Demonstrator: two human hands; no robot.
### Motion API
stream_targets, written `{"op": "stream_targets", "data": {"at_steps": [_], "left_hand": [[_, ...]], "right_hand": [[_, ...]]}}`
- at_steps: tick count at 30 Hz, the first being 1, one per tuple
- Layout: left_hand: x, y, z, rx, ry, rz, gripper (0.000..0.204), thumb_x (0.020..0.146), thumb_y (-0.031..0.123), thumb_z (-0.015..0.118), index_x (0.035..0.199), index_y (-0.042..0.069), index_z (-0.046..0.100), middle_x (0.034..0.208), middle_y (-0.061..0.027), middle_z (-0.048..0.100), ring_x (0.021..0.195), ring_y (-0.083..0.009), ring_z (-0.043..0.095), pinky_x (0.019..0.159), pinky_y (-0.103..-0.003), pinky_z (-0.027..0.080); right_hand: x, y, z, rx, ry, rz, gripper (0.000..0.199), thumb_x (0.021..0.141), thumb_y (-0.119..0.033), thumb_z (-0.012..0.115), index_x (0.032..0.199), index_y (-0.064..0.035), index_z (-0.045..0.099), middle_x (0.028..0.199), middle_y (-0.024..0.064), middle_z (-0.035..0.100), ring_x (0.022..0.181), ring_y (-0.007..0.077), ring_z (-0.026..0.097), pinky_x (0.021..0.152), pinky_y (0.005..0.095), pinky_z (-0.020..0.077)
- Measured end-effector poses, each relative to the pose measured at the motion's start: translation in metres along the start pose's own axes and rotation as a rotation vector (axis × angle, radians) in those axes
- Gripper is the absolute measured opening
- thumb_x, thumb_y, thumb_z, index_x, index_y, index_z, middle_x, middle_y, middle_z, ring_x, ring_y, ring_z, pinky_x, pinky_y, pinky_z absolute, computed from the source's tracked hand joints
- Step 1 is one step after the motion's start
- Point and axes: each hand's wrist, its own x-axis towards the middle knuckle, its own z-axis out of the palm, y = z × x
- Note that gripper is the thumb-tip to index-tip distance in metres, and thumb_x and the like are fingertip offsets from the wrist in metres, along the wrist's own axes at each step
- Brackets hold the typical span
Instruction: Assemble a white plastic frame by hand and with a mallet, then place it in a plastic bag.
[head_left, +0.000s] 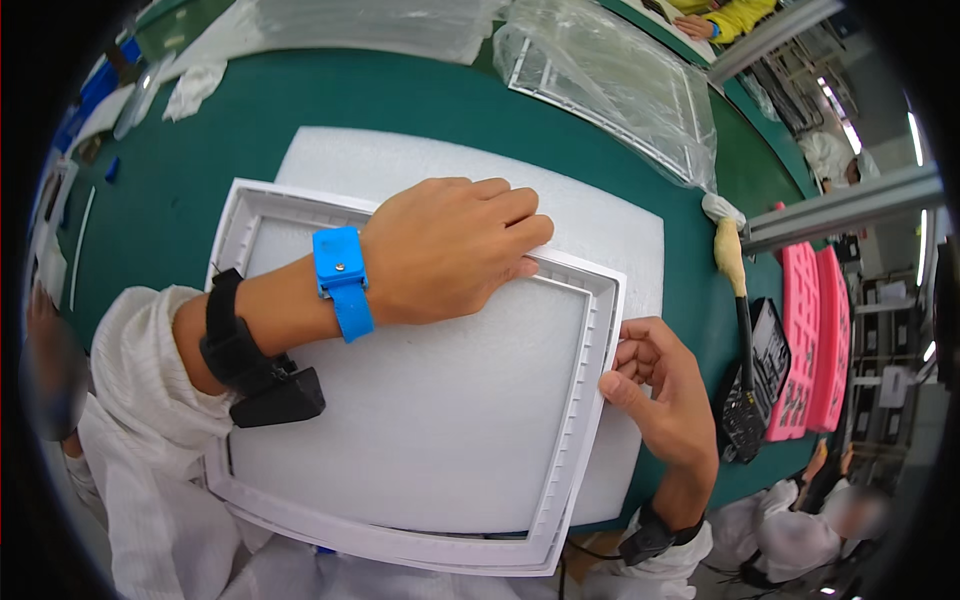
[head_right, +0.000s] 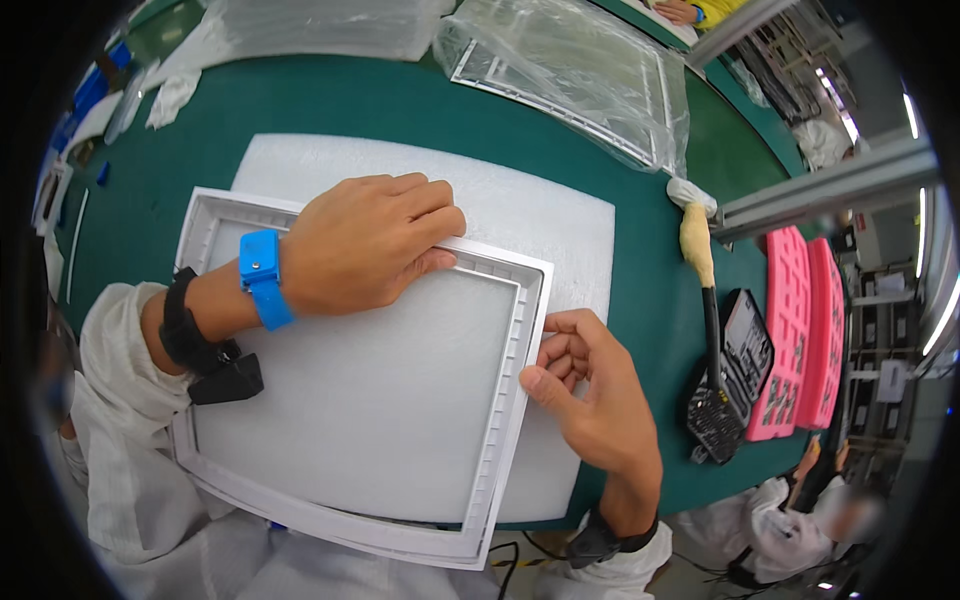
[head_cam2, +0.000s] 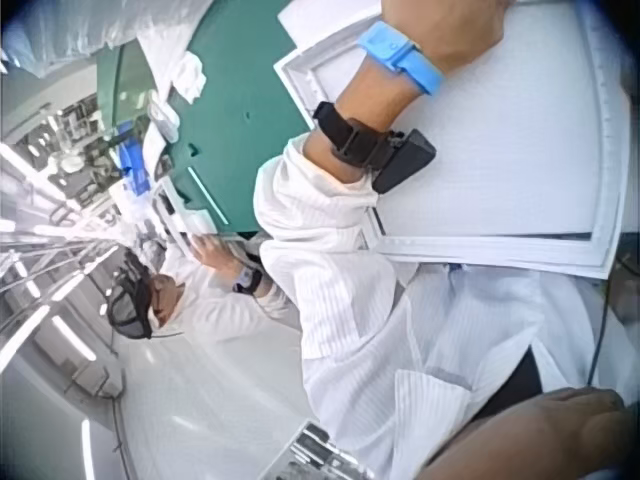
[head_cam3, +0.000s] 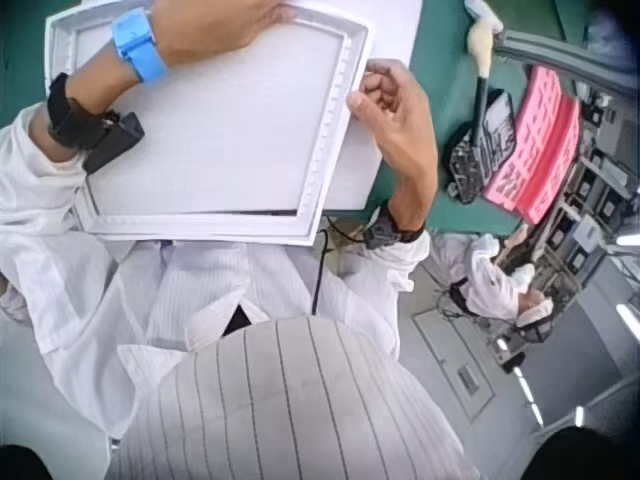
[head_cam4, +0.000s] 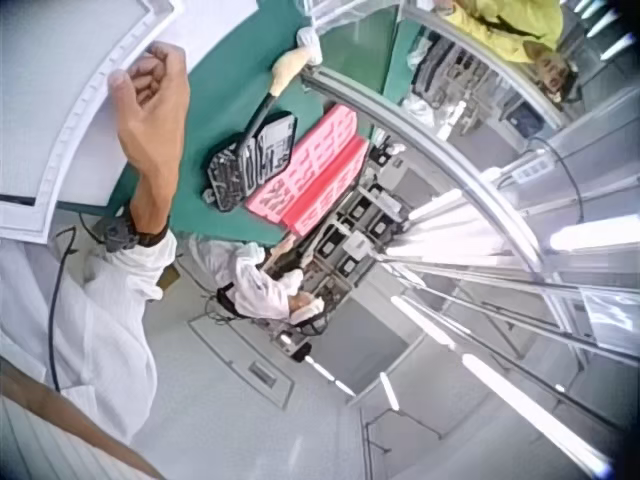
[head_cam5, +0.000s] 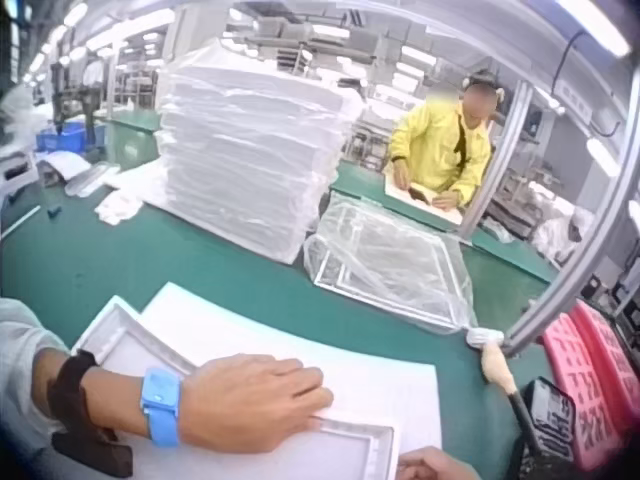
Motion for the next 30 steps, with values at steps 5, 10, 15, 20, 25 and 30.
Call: {"op": "stream_targets", "data": {"at_steps": [5,10,15,20,25,30], "left_hand": [[-0.008,-0.003,0.001,0.013,0.041,-0.019,0.020,0.086,0.020,0.072,0.092,0.007,0.057,0.090,-0.0062,0.057,0.086,-0.0257,0.061,0.073,-0.039,0.051],[-0.009,-0.001,0.005,0.011,0.054,-0.032,0.020,0.086,0.022,0.072,0.091,0.008,0.059,0.088,-0.0061,0.057,0.086,-0.0252,0.061,0.073,-0.038,0.051],[-0.009,-0.003,0.010,0.024,0.116,0.000,0.018,0.089,0.022,0.070,0.091,0.007,0.059,0.088,-0.0061,0.058,0.086,-0.0253,0.062,0.073,-0.038,0.051],[-0.008,-0.002,0.007,0.010,0.101,-0.008,0.019,0.089,0.023,0.070,0.091,0.007,0.060,0.088,-0.0062,0.058,0.087,-0.0253,0.062,0.073,-0.038,0.051],[-0.009,-0.003,0.008,0.015,0.084,-0.013,0.019,0.089,0.023,0.070,0.092,0.007,0.060,0.088,-0.0064,0.058,0.087,-0.0254,0.062,0.073,-0.038,0.051],[-0.007,-0.001,0.008,0.014,0.049,-0.033,0.019,0.090,0.024,0.069,0.091,0.007,0.060,0.088,-0.0060,0.058,0.088,-0.0252,0.062,0.074,-0.038,0.052]], "right_hand": [[0.005,-0.002,0.006,0.018,0.037,0.021,0.036,0.089,-0.013,0.075,0.114,0.0037,0.056,0.087,0.0046,0.064,0.075,0.0076,0.057,0.067,0.0220,0.0448],[0.008,-0.005,0.006,0.059,0.064,0.103,0.028,0.091,-0.013,0.072,0.109,0.0020,0.056,0.085,0.0043,0.063,0.072,0.0073,0.056,0.063,0.0223,0.0455],[0.013,-0.006,0.007,0.070,0.089,0.092,0.020,0.095,-0.013,0.067,0.103,0.0003,0.055,0.079,0.0035,0.062,0.064,0.0066,0.054,0.054,0.0216,0.0441],[0.011,-0.009,0.007,0.038,0.078,0.089,0.017,0.097,-0.012,0.065,0.102,-0.0003,0.055,0.080,0.0040,0.062,0.063,0.0064,0.053,0.054,0.0214,0.0439],[0.014,-0.006,0.008,-0.003,0.098,0.057,0.017,0.099,-0.015,0.063,0.097,-0.0007,0.055,0.074,0.0030,0.061,0.059,0.0063,0.054,0.051,0.0221,0.0430],[0.034,-0.008,0.001,-0.006,0.119,0.177,0.029,0.102,-0.027,0.059,0.087,-0.0026,0.057,0.060,0.0031,0.058,0.038,0.0102,0.052,0.037,0.0238,0.0356]]}}
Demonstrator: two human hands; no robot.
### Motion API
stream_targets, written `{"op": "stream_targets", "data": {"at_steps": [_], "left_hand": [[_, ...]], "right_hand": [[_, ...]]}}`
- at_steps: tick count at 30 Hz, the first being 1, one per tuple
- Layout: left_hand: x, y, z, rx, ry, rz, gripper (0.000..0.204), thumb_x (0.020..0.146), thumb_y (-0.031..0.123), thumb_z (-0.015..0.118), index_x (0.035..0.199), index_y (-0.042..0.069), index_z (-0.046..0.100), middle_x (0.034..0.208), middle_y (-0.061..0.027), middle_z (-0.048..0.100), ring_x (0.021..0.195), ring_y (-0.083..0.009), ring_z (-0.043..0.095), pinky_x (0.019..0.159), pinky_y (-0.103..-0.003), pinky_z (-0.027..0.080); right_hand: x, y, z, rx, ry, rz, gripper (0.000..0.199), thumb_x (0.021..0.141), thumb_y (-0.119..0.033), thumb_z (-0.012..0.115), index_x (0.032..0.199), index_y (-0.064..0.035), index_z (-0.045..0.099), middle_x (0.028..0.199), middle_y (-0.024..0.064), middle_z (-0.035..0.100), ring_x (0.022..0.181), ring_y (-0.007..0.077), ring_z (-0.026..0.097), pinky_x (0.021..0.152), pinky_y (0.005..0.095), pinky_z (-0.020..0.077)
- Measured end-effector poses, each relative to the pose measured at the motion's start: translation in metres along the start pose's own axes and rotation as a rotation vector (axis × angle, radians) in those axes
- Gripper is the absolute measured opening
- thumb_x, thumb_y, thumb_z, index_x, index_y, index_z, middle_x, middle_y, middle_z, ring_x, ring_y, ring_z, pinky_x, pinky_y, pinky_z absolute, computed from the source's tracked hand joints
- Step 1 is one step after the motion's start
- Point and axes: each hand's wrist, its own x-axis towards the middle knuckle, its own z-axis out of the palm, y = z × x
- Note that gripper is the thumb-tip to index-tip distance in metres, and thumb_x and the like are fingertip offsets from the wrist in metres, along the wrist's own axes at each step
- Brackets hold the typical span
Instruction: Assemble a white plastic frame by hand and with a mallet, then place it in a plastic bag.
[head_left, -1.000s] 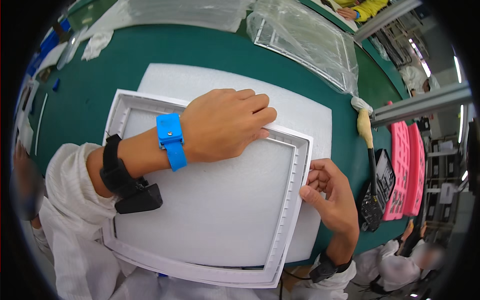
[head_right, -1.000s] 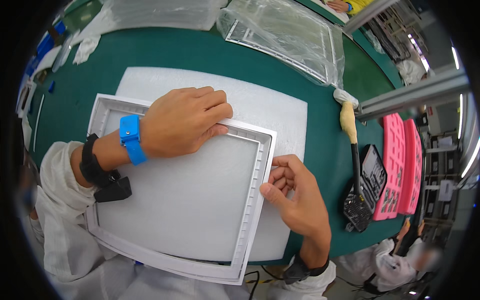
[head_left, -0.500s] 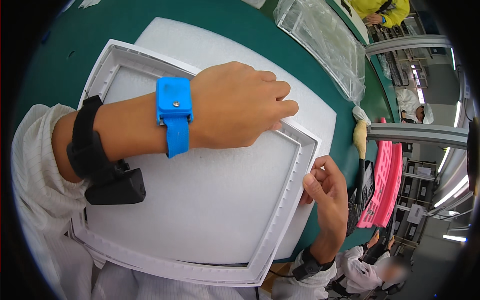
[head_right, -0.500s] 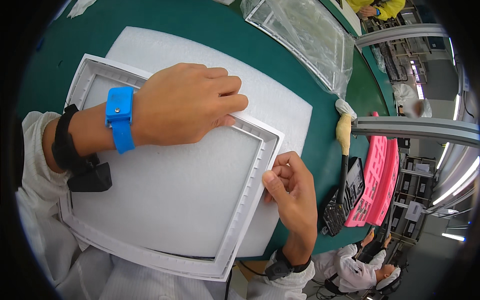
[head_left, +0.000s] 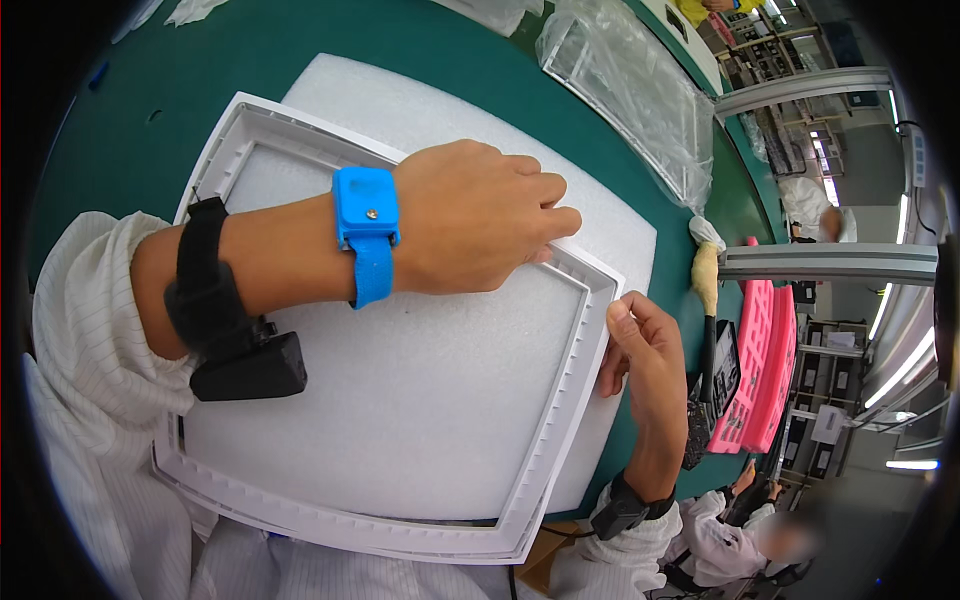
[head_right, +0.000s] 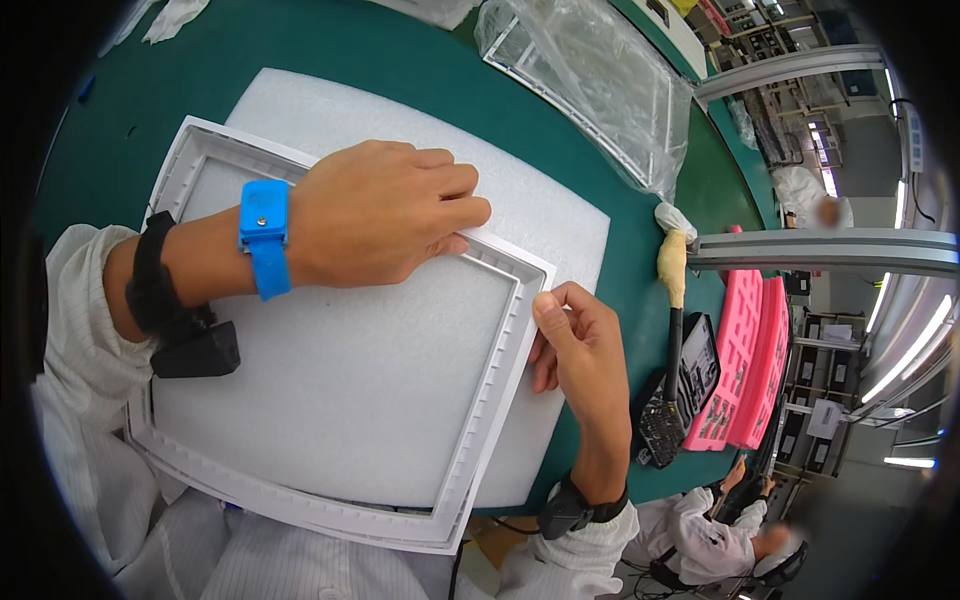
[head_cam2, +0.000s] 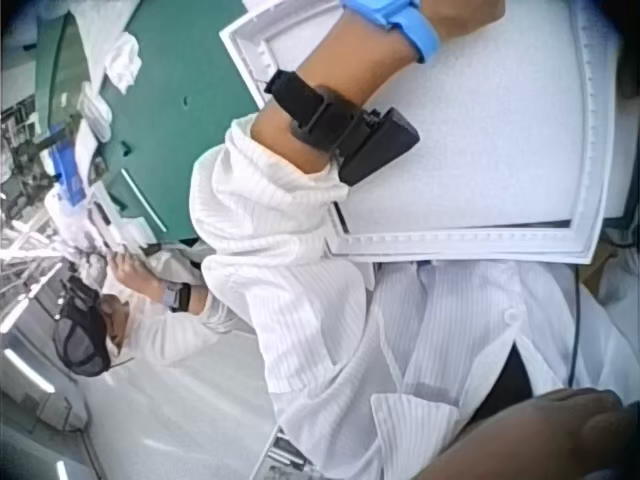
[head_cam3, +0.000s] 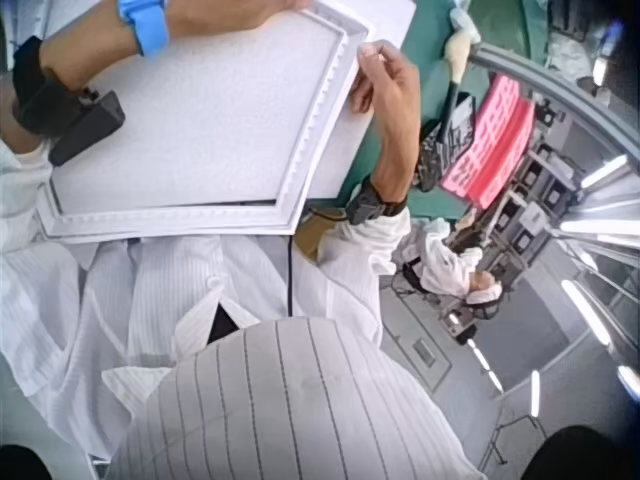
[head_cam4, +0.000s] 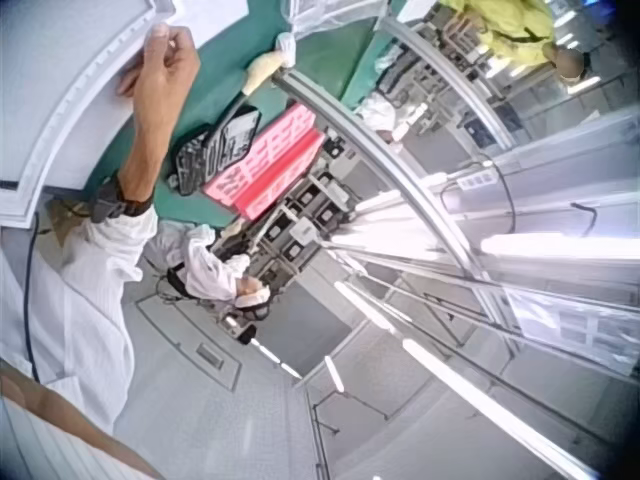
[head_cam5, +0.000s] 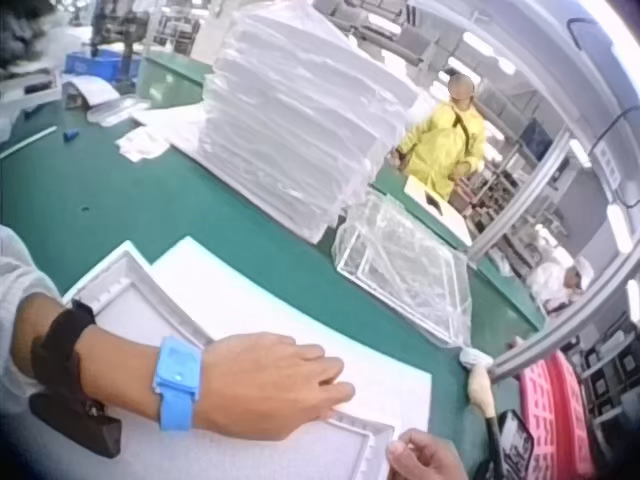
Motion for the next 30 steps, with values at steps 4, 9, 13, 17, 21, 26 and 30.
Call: {"op": "stream_targets", "data": {"at_steps": [4,9,13,17,21,26,30], "left_hand": [[-0.001,0.001,-0.003,0.045,0.009,0.016,0.016,0.091,0.023,0.068,0.101,0.011,0.065,0.091,-0.0053,0.060,0.089,-0.0241,0.062,0.074,-0.037,0.052],[-0.002,-0.001,0.001,0.073,0.021,0.090,0.052,0.088,0.008,0.063,0.134,0.032,0.063,0.097,-0.0028,0.063,0.089,-0.0199,0.062,0.075,-0.034,0.051],[-0.002,0.001,0.000,0.099,0.024,0.114,0.059,0.085,0.004,0.060,0.137,0.032,0.061,0.097,-0.0020,0.063,0.090,-0.0191,0.062,0.076,-0.033,0.051],[-0.002,0.000,-0.003,0.158,0.004,0.149,0.062,0.084,0.003,0.060,0.138,0.034,0.060,0.098,-0.0023,0.062,0.090,-0.0193,0.061,0.076,-0.033,0.051],[-0.001,0.002,-0.002,0.143,0.010,0.163,0.065,0.082,0.001,0.060,0.138,0.035,0.060,0.097,-0.0033,0.061,0.090,-0.0196,0.061,0.076,-0.033,0.050],[0.002,0.003,-0.003,0.116,-0.005,0.155,0.066,0.080,0.000,0.063,0.137,0.035,0.062,0.098,-0.0042,0.060,0.091,-0.0210,0.061,0.077,-0.034,0.051],[0.003,0.000,-0.003,0.091,-0.036,0.145,0.070,0.077,-0.002,0.067,0.137,0.034,0.062,0.099,-0.0044,0.060,0.090,-0.0228,0.061,0.077,-0.036,0.053]], "right_hand": [[0.002,-0.005,-0.003,0.000,-0.026,-0.003,0.029,0.102,-0.028,0.059,0.089,-0.0025,0.057,0.061,0.0043,0.060,0.037,0.0104,0.052,0.034,0.0231,0.0336],[0.015,-0.003,-0.001,0.031,0.075,-0.058,0.022,0.098,-0.022,0.064,0.097,-0.0012,0.058,0.066,0.0029,0.060,0.040,0.0086,0.052,0.035,0.0221,0.0332],[0.023,-0.004,0.003,0.038,0.137,-0.134,0.020,0.097,-0.019,0.066,0.097,-0.0006,0.059,0.069,0.0013,0.059,0.041,0.0079,0.052,0.035,0.0216,0.0333],[0.027,-0.008,0.003,0.056,0.099,-0.133,0.020,0.097,-0.020,0.066,0.093,-0.0007,0.059,0.069,0.0001,0.057,0.041,0.0069,0.052,0.036,0.0210,0.0339],[0.029,-0.010,-0.002,0.066,0.031,-0.093,0.021,0.097,-0.020,0.065,0.091,-0.0016,0.059,0.067,0.0000,0.056,0.041,0.0063,0.051,0.036,0.0205,0.0344],[0.028,-0.008,-0.003,0.018,0.052,-0.126,0.023,0.098,-0.022,0.065,0.091,-0.0021,0.059,0.066,-0.0001,0.056,0.042,0.0059,0.051,0.037,0.0203,0.0348],[0.027,-0.005,0.002,0.024,0.053,-0.178,0.024,0.098,-0.024,0.066,0.095,-0.0007,0.059,0.073,0.0011,0.058,0.046,0.0048,0.053,0.040,0.0198,0.0376]]}}
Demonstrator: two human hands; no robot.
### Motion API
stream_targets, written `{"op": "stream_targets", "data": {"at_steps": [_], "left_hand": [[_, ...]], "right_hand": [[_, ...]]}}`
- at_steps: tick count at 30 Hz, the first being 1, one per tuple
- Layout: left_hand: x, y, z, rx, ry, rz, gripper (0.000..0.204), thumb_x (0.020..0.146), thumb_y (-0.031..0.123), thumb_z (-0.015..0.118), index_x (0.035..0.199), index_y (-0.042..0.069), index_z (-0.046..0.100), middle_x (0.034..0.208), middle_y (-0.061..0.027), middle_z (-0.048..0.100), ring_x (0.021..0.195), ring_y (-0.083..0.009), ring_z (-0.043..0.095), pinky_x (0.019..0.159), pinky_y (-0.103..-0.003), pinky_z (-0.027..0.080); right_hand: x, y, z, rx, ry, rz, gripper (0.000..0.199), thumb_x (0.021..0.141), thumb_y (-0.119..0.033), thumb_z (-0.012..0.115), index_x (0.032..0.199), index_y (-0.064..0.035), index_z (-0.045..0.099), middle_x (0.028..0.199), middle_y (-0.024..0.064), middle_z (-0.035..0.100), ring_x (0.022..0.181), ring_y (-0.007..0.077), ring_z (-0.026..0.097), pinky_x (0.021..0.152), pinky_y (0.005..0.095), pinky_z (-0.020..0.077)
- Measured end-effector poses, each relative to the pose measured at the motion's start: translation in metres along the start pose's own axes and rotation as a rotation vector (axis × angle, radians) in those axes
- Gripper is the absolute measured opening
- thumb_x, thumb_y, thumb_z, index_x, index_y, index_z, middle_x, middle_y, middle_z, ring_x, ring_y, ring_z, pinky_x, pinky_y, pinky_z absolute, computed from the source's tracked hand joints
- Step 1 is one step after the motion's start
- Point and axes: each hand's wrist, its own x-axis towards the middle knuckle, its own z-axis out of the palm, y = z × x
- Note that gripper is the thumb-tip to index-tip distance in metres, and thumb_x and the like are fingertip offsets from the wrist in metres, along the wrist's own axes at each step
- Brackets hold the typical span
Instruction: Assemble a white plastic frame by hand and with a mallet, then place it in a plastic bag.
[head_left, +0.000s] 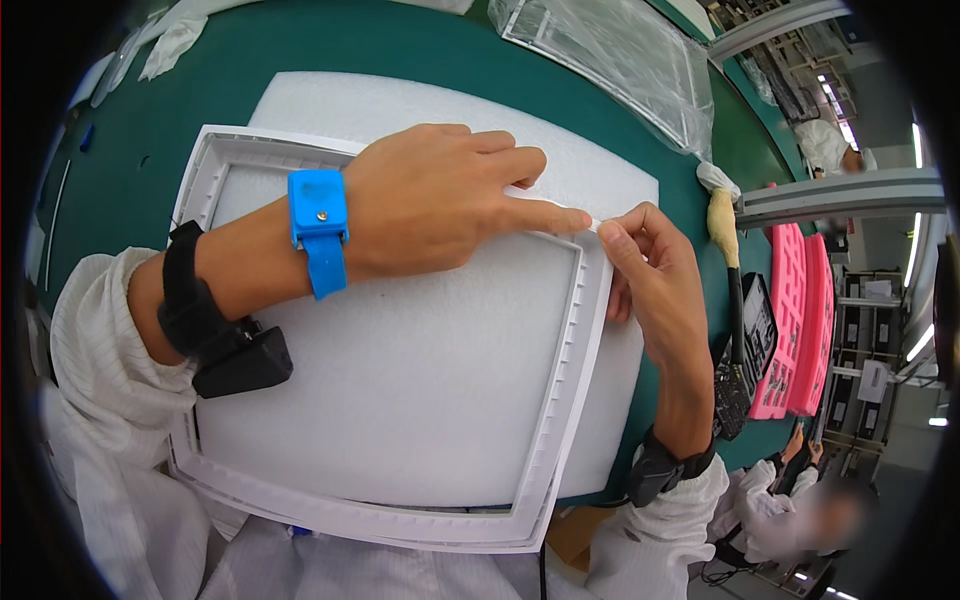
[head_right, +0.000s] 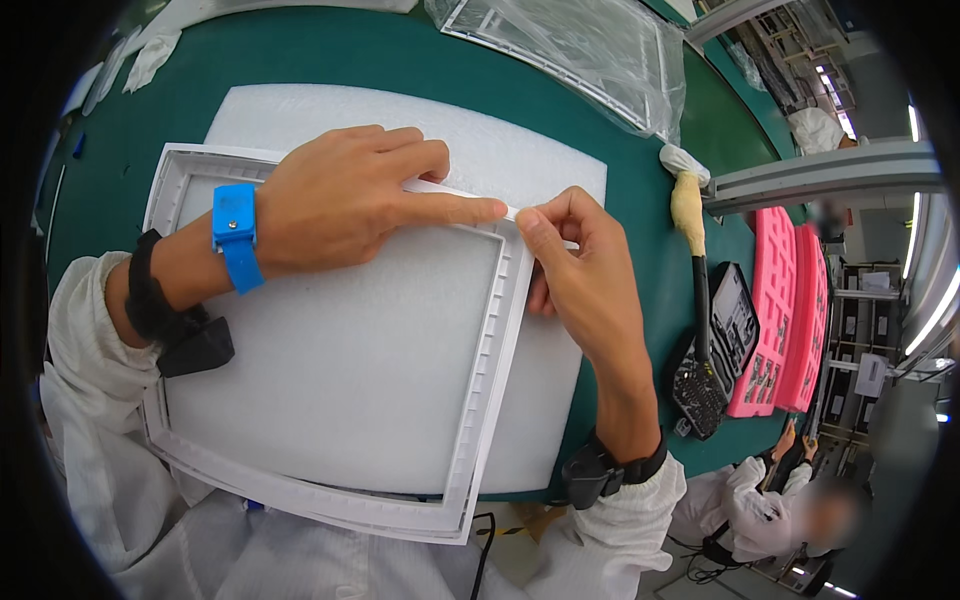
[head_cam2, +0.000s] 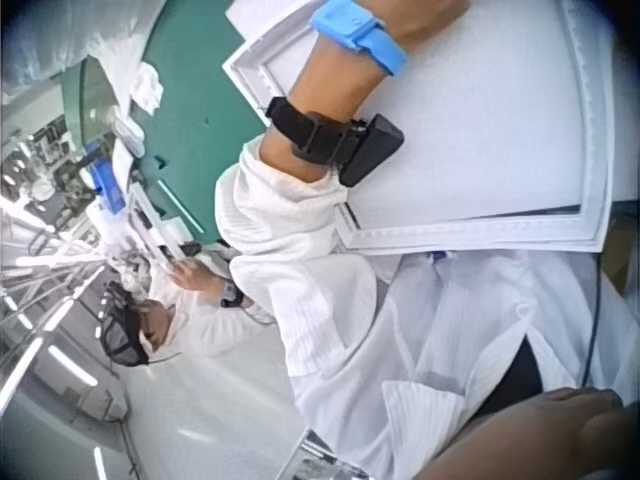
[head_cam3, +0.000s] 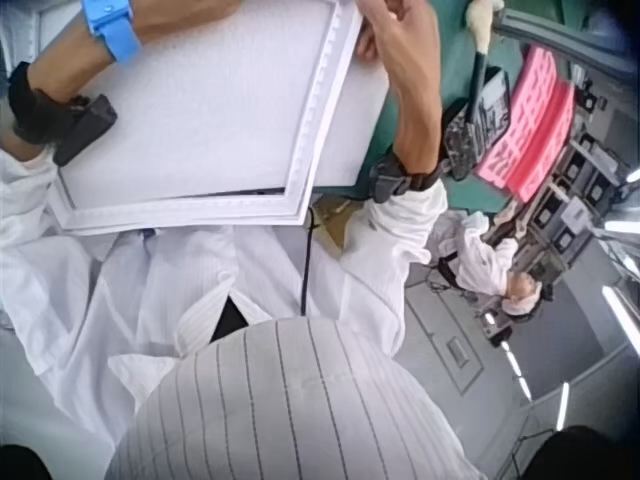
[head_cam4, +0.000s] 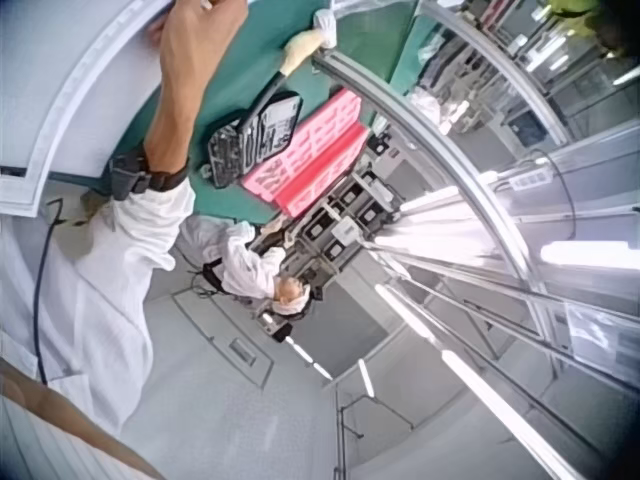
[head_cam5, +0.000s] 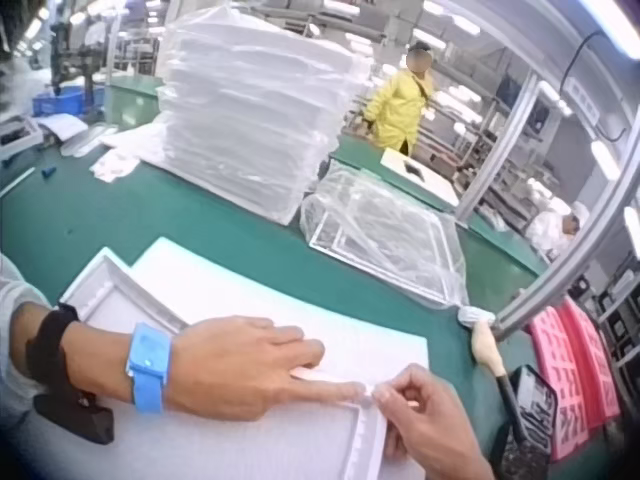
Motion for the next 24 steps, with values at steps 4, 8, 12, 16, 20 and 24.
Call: {"op": "stream_targets", "data": {"at_steps": [4,8,12,16,20,24], "left_hand": [[0.004,0.002,-0.002,0.002,-0.003,0.013,0.072,0.075,-0.004,0.068,0.136,0.033,0.063,0.098,-0.0042,0.059,0.090,-0.0231,0.061,0.077,-0.036,0.053],[0.004,0.004,-0.003,-0.045,-0.009,-0.009,0.070,0.075,-0.004,0.068,0.135,0.032,0.064,0.096,-0.0043,0.058,0.089,-0.0233,0.061,0.076,-0.036,0.053],[0.003,0.003,-0.002,-0.080,0.008,-0.019,0.067,0.075,-0.005,0.069,0.132,0.030,0.066,0.094,-0.0048,0.058,0.088,-0.0237,0.060,0.076,-0.036,0.053],[0.005,0.005,-0.006,-0.052,-0.013,-0.005,0.067,0.075,-0.004,0.068,0.133,0.029,0.065,0.094,-0.0053,0.058,0.088,-0.0242,0.060,0.077,-0.036,0.053],[0.006,0.001,-0.005,-0.044,-0.045,0.008,0.067,0.078,-0.006,0.066,0.135,0.029,0.064,0.095,-0.0056,0.059,0.088,-0.0251,0.060,0.076,-0.036,0.053],[0.007,0.001,-0.005,-0.039,-0.033,0.021,0.065,0.082,-0.008,0.064,0.137,0.028,0.063,0.095,-0.0060,0.059,0.086,-0.0253,0.060,0.075,-0.035,0.053]], "right_hand": [[-0.009,0.004,-0.005,0.015,-0.006,-0.028,0.025,0.097,-0.021,0.068,0.104,0.0007,0.058,0.081,0.0026,0.059,0.050,0.0042,0.055,0.043,0.0192,0.0399],[-0.011,0.009,-0.010,0.089,-0.092,-0.034,0.035,0.091,-0.018,0.076,0.112,0.0017,0.056,0.084,0.0034,0.060,0.052,0.0043,0.056,0.045,0.0181,0.0409],[-0.008,0.005,-0.007,0.062,-0.113,-0.016,0.041,0.087,-0.019,0.080,0.111,0.0019,0.055,0.082,0.0027,0.059,0.054,0.0043,0.058,0.044,0.0175,0.0427],[-0.012,-0.001,-0.007,0.043,-0.111,-0.019,0.041,0.087,-0.020,0.080,0.111,0.0015,0.055,0.081,0.0026,0.060,0.054,0.0045,0.059,0.044,0.0175,0.0439],[-0.015,0.004,0.000,0.011,-0.048,-0.063,0.035,0.091,-0.021,0.076,0.109,0.0013,0.055,0.077,0.0032,0.060,0.053,0.0045,0.058,0.044,0.0182,0.0434],[-0.014,0.000,0.002,-0.040,0.022,-0.062,0.029,0.097,-0.028,0.067,0.098,-0.0003,0.058,0.066,0.0014,0.057,0.047,0.0050,0.054,0.041,0.0198,0.0385]]}}
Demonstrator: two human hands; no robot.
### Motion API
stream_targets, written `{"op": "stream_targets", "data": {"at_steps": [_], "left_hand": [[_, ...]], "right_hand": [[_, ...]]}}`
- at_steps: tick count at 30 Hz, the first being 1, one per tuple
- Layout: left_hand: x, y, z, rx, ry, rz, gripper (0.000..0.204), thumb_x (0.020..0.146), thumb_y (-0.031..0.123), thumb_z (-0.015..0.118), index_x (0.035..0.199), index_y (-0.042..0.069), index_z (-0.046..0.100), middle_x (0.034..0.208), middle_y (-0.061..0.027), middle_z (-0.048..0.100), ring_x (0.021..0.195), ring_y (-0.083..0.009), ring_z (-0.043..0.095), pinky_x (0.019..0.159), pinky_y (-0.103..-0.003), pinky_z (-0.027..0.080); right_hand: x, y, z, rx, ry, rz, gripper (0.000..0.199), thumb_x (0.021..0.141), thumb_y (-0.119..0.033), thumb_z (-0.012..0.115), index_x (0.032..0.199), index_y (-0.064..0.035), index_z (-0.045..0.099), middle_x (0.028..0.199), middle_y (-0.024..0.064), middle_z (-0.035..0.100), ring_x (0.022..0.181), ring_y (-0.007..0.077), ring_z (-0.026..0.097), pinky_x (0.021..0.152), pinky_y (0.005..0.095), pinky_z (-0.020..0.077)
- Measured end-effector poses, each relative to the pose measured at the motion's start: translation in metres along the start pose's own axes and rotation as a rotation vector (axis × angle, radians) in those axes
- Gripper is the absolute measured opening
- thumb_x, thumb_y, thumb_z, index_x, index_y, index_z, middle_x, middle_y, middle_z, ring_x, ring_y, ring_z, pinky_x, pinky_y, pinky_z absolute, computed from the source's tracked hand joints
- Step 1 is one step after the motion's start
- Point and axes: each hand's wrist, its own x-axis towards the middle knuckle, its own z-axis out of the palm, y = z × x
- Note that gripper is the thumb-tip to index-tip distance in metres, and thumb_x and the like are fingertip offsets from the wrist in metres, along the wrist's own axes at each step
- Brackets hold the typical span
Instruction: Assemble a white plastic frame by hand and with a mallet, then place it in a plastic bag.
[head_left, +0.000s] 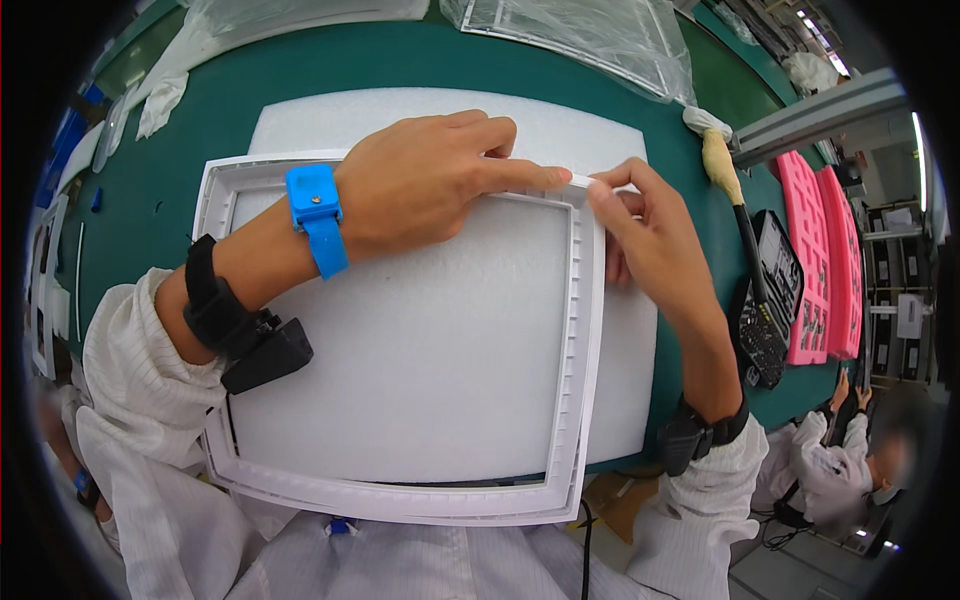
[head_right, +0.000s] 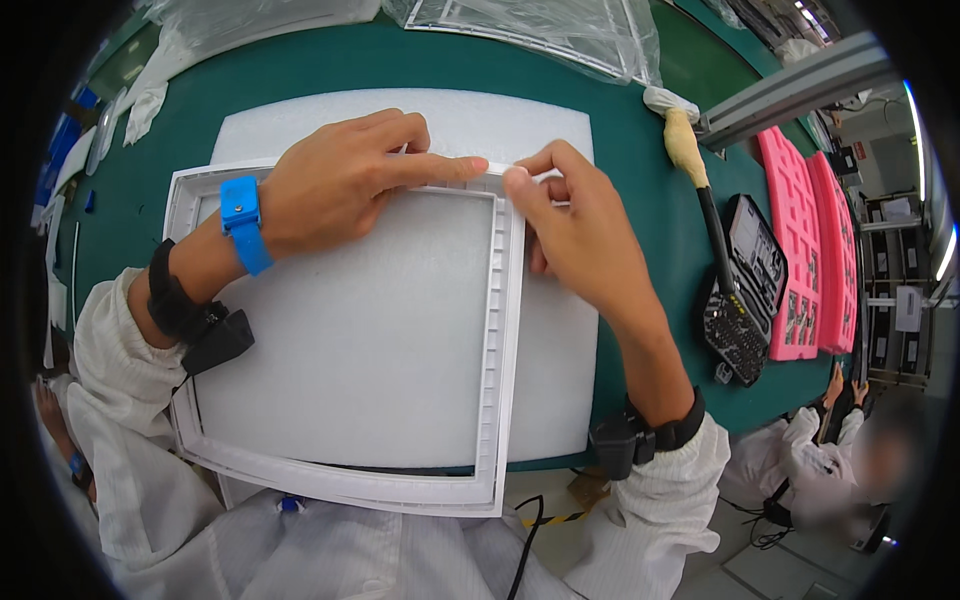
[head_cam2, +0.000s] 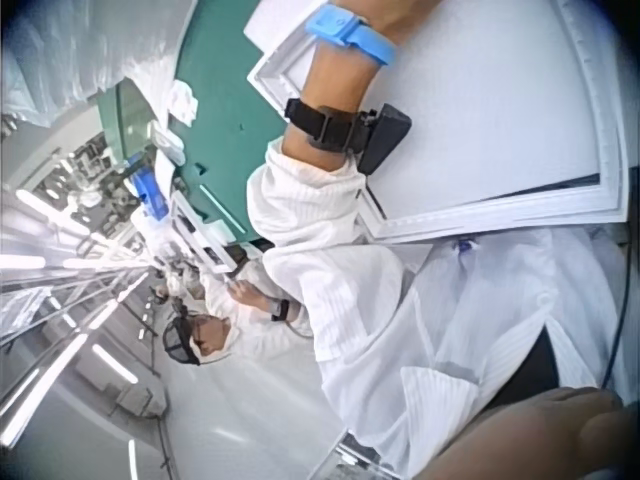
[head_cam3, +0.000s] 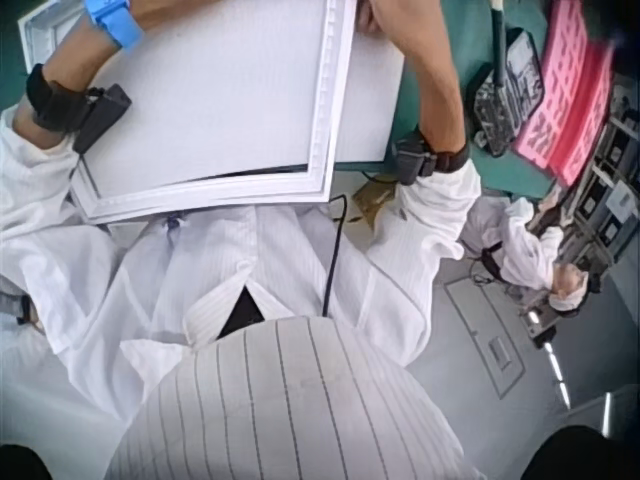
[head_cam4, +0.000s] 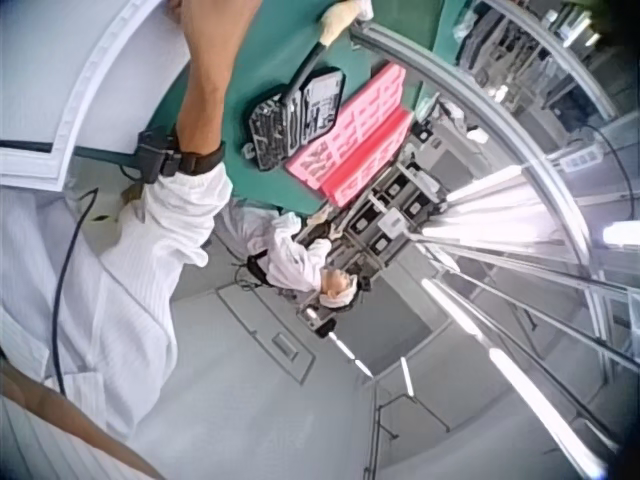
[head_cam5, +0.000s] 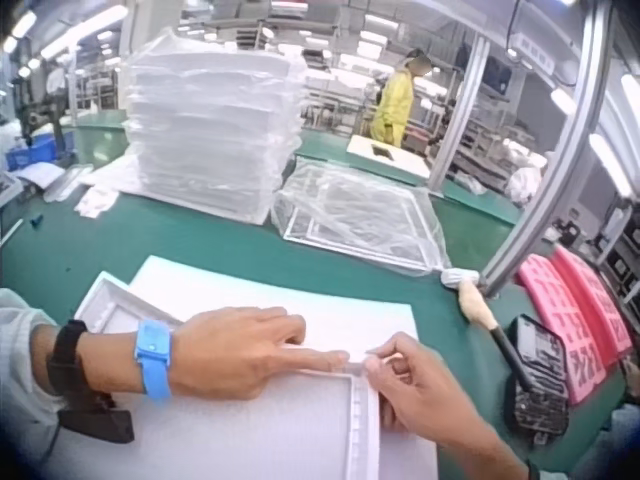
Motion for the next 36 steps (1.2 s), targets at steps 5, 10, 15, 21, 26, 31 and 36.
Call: {"op": "stream_targets", "data": {"at_steps": [5,10,15,21,26,31,36], "left_hand": [[0.002,0.001,0.005,0.005,-0.020,0.004,0.064,0.083,-0.007,0.063,0.136,0.028,0.063,0.093,-0.0067,0.059,0.084,-0.0252,0.059,0.075,-0.034,0.052],[0.005,0.002,-0.001,0.069,-0.030,0.035,0.064,0.084,-0.007,0.063,0.138,0.028,0.062,0.093,-0.0068,0.059,0.084,-0.0246,0.060,0.075,-0.035,0.053],[0.004,-0.004,-0.010,0.156,-0.066,0.120,0.071,0.084,-0.007,0.064,0.144,0.029,0.055,0.095,-0.0062,0.061,0.083,-0.0224,0.062,0.070,-0.033,0.055],[-0.004,-0.013,-0.018,0.278,-0.132,0.099,0.078,0.081,-0.003,0.064,0.151,0.029,0.046,0.092,-0.0061,0.061,0.079,-0.0212,0.063,0.061,-0.034,0.053],[-0.005,-0.023,-0.036,0.216,-0.246,-0.001,0.079,0.077,-0.005,0.064,0.151,0.017,0.045,0.091,-0.0092,0.062,0.073,-0.0260,0.064,0.060,-0.036,0.052],[-0.010,-0.039,-0.054,0.230,-0.207,-0.087,0.067,0.087,-0.002,0.060,0.151,0.006,0.041,0.088,-0.0134,0.061,0.068,-0.0296,0.060,0.062,-0.038,0.050],[-0.032,-0.036,-0.087,0.137,-0.229,-0.356,0.058,0.094,0.003,0.054,0.150,0.002,0.039,0.094,-0.0197,0.062,0.077,-0.0367,0.062,0.071,-0.045,0.050]], "right_hand": [[0.017,0.002,-0.005,0.004,0.011,0.045,0.030,0.098,-0.030,0.064,0.085,-0.0029,0.059,0.062,0.0000,0.056,0.042,0.0063,0.049,0.039,0.0214,0.0356],[0.015,0.004,-0.002,-0.040,0.026,-0.050,0.030,0.097,-0.028,0.065,0.083,-0.0024,0.058,0.063,0.0000,0.055,0.042,0.0064,0.048,0.040,0.0220,0.0364],[0.001,0.004,0.008,-0.008,0.185,-0.019,0.033,0.098,-0.028,0.065,0.079,-0.0008,0.058,0.064,-0.0003,0.054,0.055,0.0077,0.054,0.047,0.0244,0.0417],[-0.072,-0.013,-0.017,-0.439,-0.329,0.053,0.043,0.095,-0.040,0.066,0.091,0.0024,0.059,0.064,0.0152,0.059,0.057,0.0244,0.060,0.056,0.0373,0.0476],[-0.115,-0.030,-0.009,-0.752,-0.370,0.138,0.050,0.086,-0.044,0.073,0.091,0.0037,0.059,0.068,0.0225,0.064,0.066,0.0392,0.066,0.064,0.0470,0.0501],[-0.093,-0.020,-0.024,-0.793,0.012,-0.025,0.026,0.080,-0.023,0.074,0.083,0.0007,0.063,0.071,0.0206,0.065,0.071,0.0412,0.065,0.067,0.0492,0.0495],[-0.034,-0.020,-0.041,-0.741,0.250,-0.320,0.022,0.079,-0.019,0.075,0.085,0.0013,0.068,0.080,0.0207,0.066,0.077,0.0376,0.063,0.070,0.0434,0.0475]]}}
